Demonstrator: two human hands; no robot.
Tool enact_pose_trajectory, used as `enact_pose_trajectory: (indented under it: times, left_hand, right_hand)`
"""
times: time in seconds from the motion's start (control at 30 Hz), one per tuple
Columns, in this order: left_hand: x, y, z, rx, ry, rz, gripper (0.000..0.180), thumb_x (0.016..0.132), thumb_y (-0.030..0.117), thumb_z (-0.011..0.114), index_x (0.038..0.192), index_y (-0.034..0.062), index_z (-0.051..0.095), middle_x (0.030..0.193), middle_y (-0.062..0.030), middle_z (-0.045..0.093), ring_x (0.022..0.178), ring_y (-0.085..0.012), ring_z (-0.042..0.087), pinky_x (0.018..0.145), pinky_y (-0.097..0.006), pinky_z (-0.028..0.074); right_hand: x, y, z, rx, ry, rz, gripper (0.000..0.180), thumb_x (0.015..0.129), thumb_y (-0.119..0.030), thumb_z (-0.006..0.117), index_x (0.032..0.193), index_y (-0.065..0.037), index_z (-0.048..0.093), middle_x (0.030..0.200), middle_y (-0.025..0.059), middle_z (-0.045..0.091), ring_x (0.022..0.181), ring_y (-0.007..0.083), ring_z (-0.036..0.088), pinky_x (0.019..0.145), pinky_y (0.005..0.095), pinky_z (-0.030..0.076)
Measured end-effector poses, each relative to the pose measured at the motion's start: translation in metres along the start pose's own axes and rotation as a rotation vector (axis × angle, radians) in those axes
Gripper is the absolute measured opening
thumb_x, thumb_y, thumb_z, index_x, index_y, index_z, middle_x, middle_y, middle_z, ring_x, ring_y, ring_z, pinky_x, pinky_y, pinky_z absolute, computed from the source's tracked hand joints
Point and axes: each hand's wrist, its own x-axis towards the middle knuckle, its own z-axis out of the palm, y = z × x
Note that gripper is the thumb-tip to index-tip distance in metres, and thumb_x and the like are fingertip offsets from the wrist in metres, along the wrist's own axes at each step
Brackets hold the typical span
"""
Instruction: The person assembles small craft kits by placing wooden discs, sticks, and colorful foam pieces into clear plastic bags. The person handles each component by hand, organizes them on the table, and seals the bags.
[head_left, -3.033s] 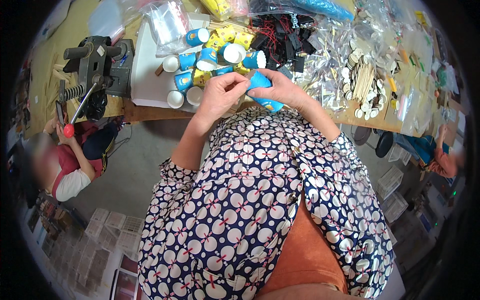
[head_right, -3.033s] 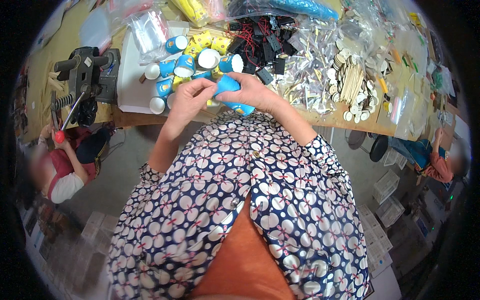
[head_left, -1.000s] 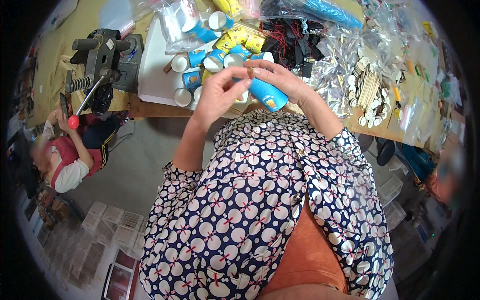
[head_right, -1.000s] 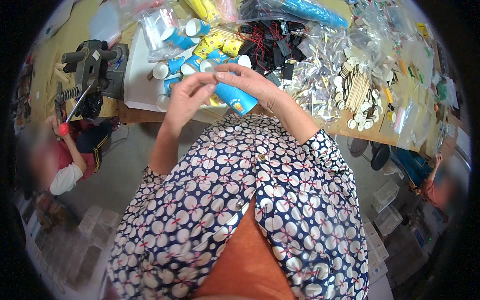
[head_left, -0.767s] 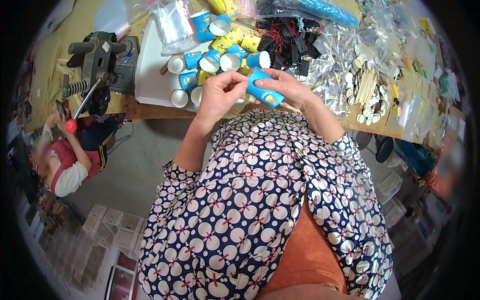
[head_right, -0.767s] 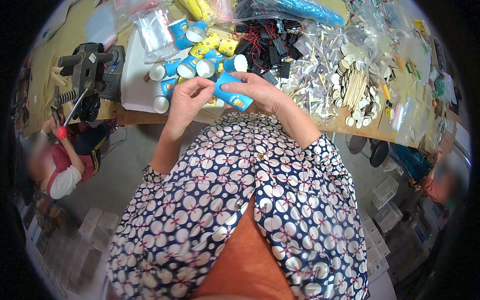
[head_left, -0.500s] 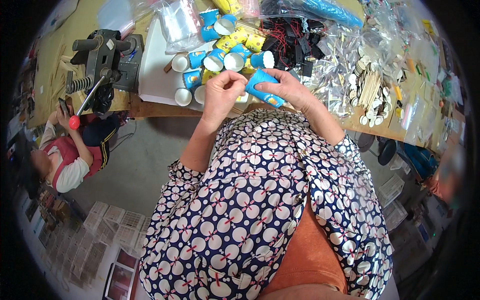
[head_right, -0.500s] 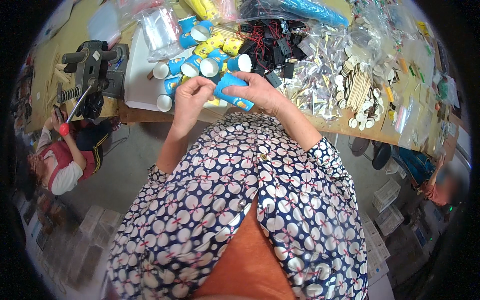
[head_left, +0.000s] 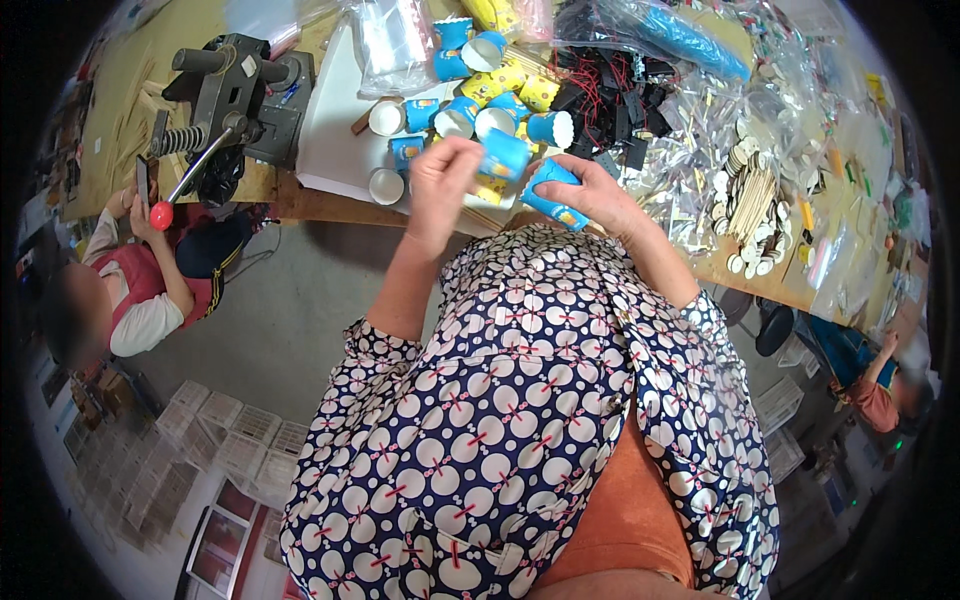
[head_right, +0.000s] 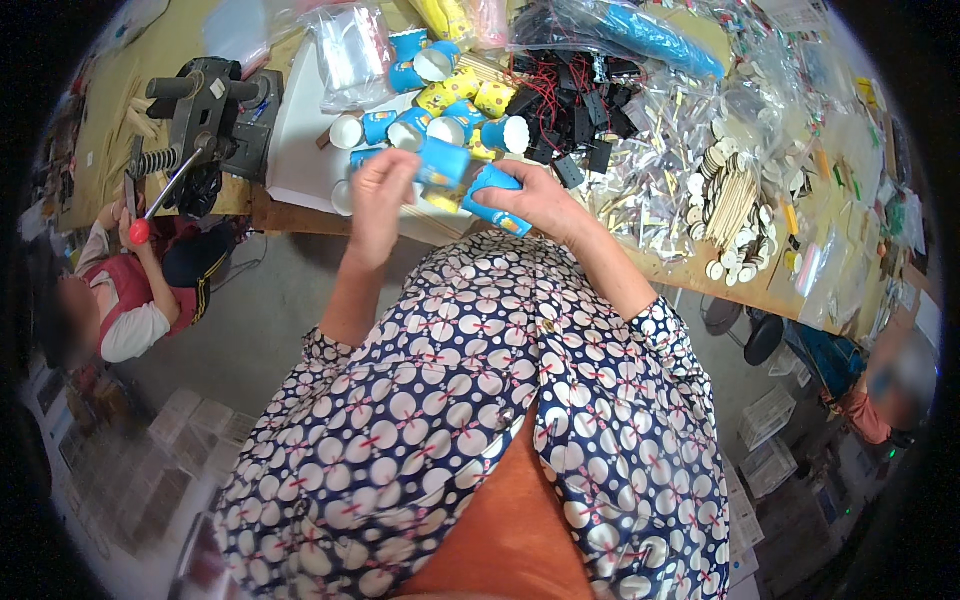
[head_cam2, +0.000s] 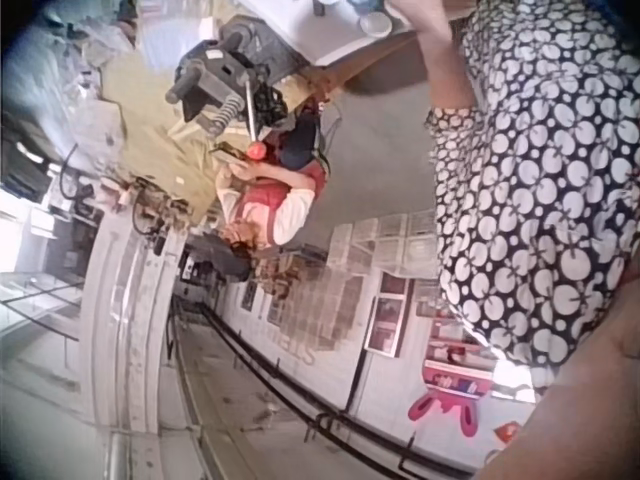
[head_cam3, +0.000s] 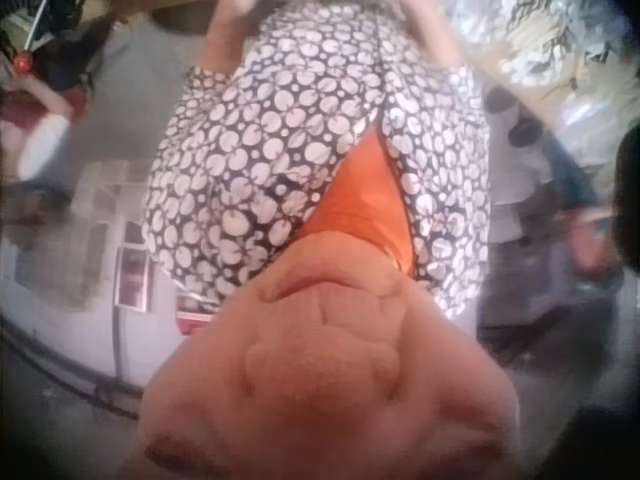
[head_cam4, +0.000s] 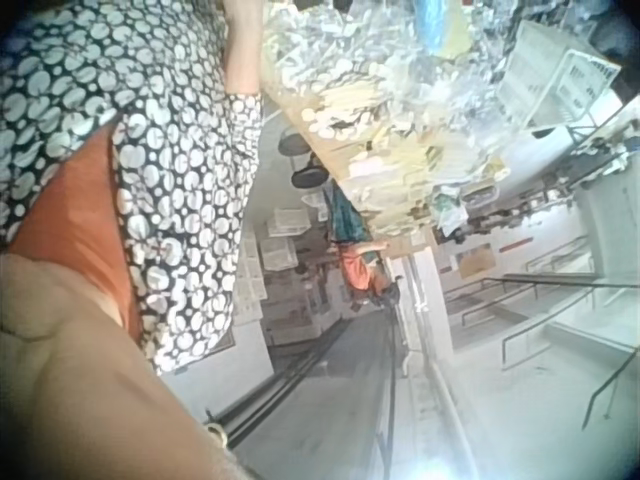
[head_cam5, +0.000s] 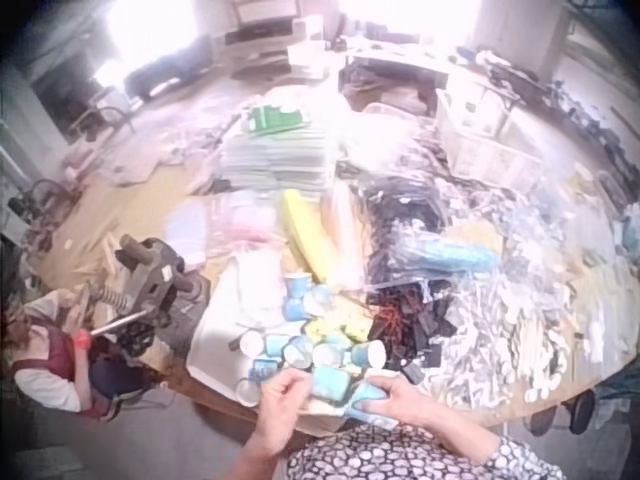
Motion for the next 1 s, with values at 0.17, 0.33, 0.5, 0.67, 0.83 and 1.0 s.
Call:
enact_pose_trajectory:
  times: [0.17, 0.33, 0.5, 0.67, 0.83, 1.0]
  left_hand:
    - [0.036, -0.003, -0.061, 0.356, 0.322, 0.131, 0.008, 0.092, 0.011, 0.067, 0.095, 0.0049, 0.072, 0.072, 0.0061, 0.060, 0.058, -0.0012, 0.046, 0.053, -0.020, 0.040]
    - [0.019, 0.010, -0.039, 0.351, 0.100, 0.108, 0.017, 0.095, 0.012, 0.065, 0.110, 0.0065, 0.070, 0.097, 0.0023, 0.070, 0.068, 0.0003, 0.053, 0.054, -0.018, 0.043]
    - [-0.008, 0.024, 0.011, 0.122, -0.355, -0.181, 0.011, 0.094, 0.014, 0.068, 0.099, 0.0045, 0.071, 0.077, 0.0059, 0.062, 0.061, -0.0001, 0.050, 0.052, -0.018, 0.040]
    - [-0.007, 0.010, 0.006, 0.110, -0.150, -0.012, 0.009, 0.094, 0.009, 0.065, 0.089, 0.0040, 0.069, 0.073, 0.0062, 0.059, 0.060, -0.0010, 0.050, 0.052, -0.019, 0.039]
    - [0.025, 0.016, -0.032, 0.208, 0.299, 0.116, 0.006, 0.092, 0.007, 0.068, 0.096, 0.0041, 0.070, 0.074, 0.0052, 0.061, 0.060, -0.0013, 0.049, 0.051, -0.022, 0.041]
    - [0.005, 0.029, -0.001, 0.333, -0.020, 0.049, 0.013, 0.094, 0.013, 0.068, 0.105, 0.0066, 0.070, 0.087, 0.0058, 0.066, 0.066, 0.0015, 0.051, 0.053, -0.016, 0.037]
  right_hand:
    - [0.000, -0.002, 0.000, 0.079, -0.024, 0.000, 0.058, 0.084, -0.032, 0.076, 0.129, 0.000, 0.057, 0.110, 0.0074, 0.066, 0.093, 0.0137, 0.064, 0.077, 0.0273, 0.055]
    - [0.000, -0.014, 0.004, 0.040, -0.023, -0.063, 0.063, 0.081, -0.034, 0.081, 0.129, 0.001, 0.057, 0.112, 0.0083, 0.065, 0.096, 0.0137, 0.062, 0.079, 0.0280, 0.053]
    - [0.003, -0.013, 0.009, -0.068, -0.009, -0.149, 0.065, 0.077, -0.033, 0.084, 0.127, 0.000, 0.058, 0.107, 0.0091, 0.066, 0.092, 0.0144, 0.062, 0.080, 0.0296, 0.053]
    - [0.005, -0.005, 0.007, -0.237, 0.039, -0.156, 0.064, 0.076, -0.032, 0.084, 0.125, 0.001, 0.060, 0.102, 0.0092, 0.067, 0.089, 0.0152, 0.063, 0.079, 0.0296, 0.053]
    - [0.001, -0.008, 0.006, -0.205, 0.048, -0.153, 0.064, 0.077, -0.033, 0.084, 0.128, -0.001, 0.059, 0.102, 0.0075, 0.066, 0.089, 0.0143, 0.062, 0.080, 0.0293, 0.052]
    - [0.003, -0.009, 0.009, -0.297, 0.090, -0.245, 0.065, 0.075, -0.035, 0.084, 0.126, -0.001, 0.061, 0.100, 0.0118, 0.067, 0.090, 0.0156, 0.064, 0.080, 0.0314, 0.053]
